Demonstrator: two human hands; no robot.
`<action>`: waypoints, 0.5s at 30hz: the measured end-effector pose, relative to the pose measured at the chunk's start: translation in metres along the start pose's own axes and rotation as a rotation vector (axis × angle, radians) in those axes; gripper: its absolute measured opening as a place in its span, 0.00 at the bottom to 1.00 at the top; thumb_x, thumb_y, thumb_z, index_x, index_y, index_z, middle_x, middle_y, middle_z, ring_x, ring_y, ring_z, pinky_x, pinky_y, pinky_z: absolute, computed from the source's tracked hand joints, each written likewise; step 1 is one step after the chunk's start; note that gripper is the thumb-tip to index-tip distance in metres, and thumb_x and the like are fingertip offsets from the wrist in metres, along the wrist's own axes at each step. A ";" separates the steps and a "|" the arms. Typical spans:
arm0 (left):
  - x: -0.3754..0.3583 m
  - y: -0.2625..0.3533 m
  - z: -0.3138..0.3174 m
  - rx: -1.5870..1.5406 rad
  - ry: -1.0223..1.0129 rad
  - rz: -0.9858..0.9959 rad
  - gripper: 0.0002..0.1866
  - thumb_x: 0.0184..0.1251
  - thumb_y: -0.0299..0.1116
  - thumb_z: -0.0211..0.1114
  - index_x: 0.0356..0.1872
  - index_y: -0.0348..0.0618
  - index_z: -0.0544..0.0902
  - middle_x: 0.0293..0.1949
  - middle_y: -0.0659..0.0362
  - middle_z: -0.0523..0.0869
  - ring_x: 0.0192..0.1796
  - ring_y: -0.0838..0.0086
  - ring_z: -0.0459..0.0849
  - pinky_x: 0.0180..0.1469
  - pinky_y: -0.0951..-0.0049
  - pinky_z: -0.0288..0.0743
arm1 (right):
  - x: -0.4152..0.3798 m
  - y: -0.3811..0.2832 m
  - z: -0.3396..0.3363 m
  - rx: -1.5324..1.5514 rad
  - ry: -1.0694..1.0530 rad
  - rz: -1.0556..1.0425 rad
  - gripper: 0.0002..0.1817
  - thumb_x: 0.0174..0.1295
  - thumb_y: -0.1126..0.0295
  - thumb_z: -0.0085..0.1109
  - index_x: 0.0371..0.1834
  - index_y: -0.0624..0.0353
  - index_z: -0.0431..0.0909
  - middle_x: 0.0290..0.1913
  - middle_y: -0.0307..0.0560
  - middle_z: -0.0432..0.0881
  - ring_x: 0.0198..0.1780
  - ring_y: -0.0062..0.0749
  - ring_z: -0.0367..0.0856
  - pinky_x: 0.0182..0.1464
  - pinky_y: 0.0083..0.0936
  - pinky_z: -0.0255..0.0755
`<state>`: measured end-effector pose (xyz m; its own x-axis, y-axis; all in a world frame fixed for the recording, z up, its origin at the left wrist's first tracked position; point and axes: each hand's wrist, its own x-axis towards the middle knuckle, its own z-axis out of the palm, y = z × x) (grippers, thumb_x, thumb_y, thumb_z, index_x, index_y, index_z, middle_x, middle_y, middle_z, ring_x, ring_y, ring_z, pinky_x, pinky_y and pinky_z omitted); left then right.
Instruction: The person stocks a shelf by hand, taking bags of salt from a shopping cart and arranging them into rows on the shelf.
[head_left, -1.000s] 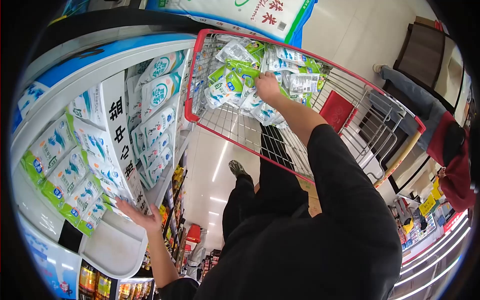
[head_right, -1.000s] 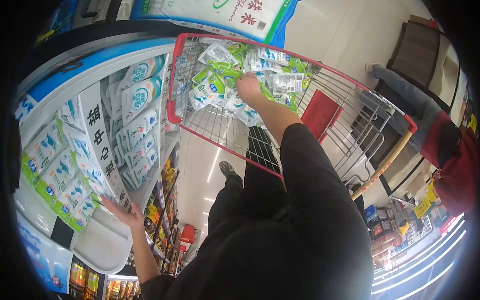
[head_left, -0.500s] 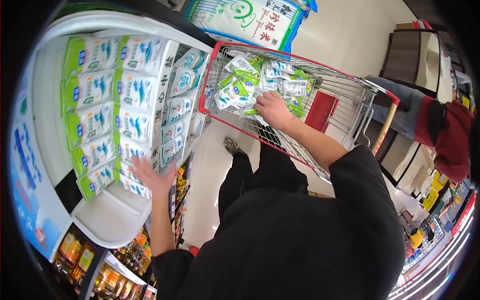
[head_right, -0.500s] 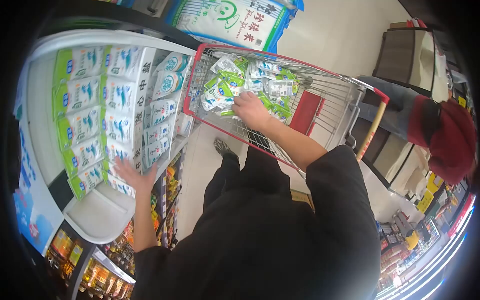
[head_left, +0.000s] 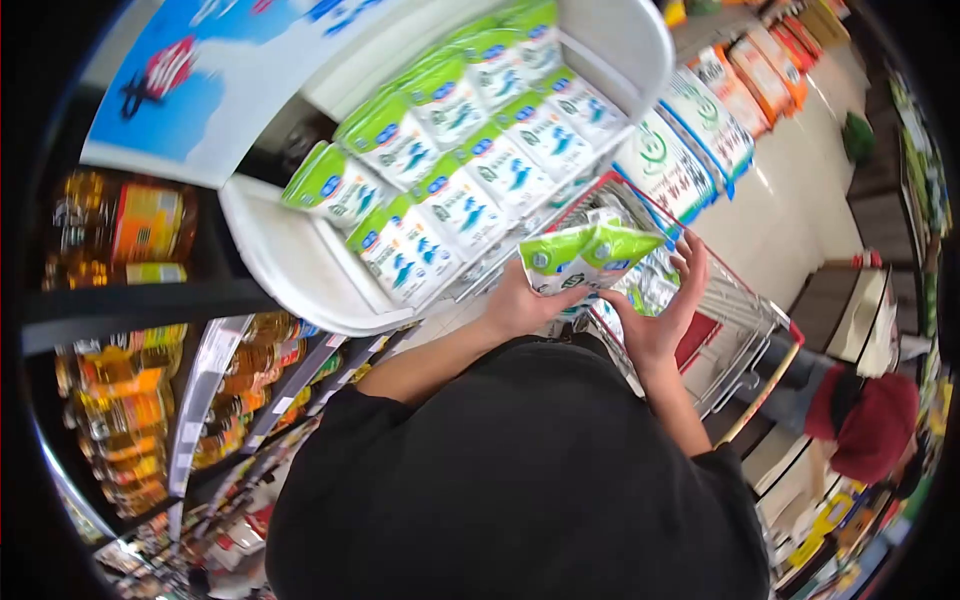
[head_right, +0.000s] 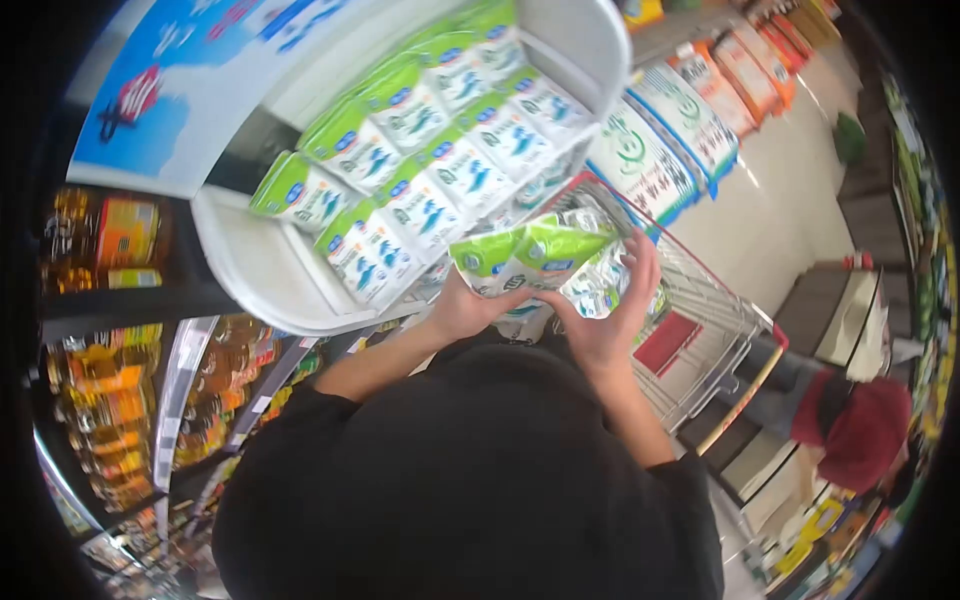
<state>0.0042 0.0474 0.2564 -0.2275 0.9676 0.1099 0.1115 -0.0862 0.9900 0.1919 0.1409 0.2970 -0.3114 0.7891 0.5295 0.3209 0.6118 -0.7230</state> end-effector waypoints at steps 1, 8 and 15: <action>-0.003 0.001 -0.006 -0.076 0.088 -0.009 0.25 0.64 0.29 0.82 0.62 0.37 0.85 0.54 0.53 0.94 0.53 0.70 0.93 0.55 0.65 0.85 | -0.001 -0.002 0.012 0.174 -0.136 0.164 0.55 0.51 0.70 0.89 0.81 0.68 0.64 0.75 0.63 0.73 0.75 0.49 0.75 0.75 0.48 0.71; -0.024 -0.008 -0.046 -0.632 0.117 -0.303 0.24 0.77 0.28 0.72 0.70 0.36 0.80 0.62 0.54 0.89 0.61 0.66 0.89 0.63 0.63 0.84 | -0.028 0.015 0.074 0.839 -0.492 0.794 0.18 0.81 0.72 0.62 0.67 0.72 0.79 0.60 0.50 0.89 0.58 0.28 0.88 0.63 0.29 0.79; -0.030 -0.043 -0.100 -0.671 0.729 -0.421 0.22 0.81 0.33 0.68 0.68 0.29 0.80 0.61 0.49 0.90 0.60 0.65 0.90 0.62 0.60 0.84 | -0.005 0.054 0.082 0.924 -0.316 0.884 0.16 0.79 0.73 0.64 0.63 0.73 0.81 0.58 0.53 0.90 0.55 0.30 0.90 0.60 0.30 0.82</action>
<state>-0.0901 -0.0019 0.2192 -0.6702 0.5940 -0.4449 -0.6138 -0.1067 0.7822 0.1375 0.1656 0.2190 -0.5483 0.7766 -0.3102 -0.1631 -0.4631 -0.8712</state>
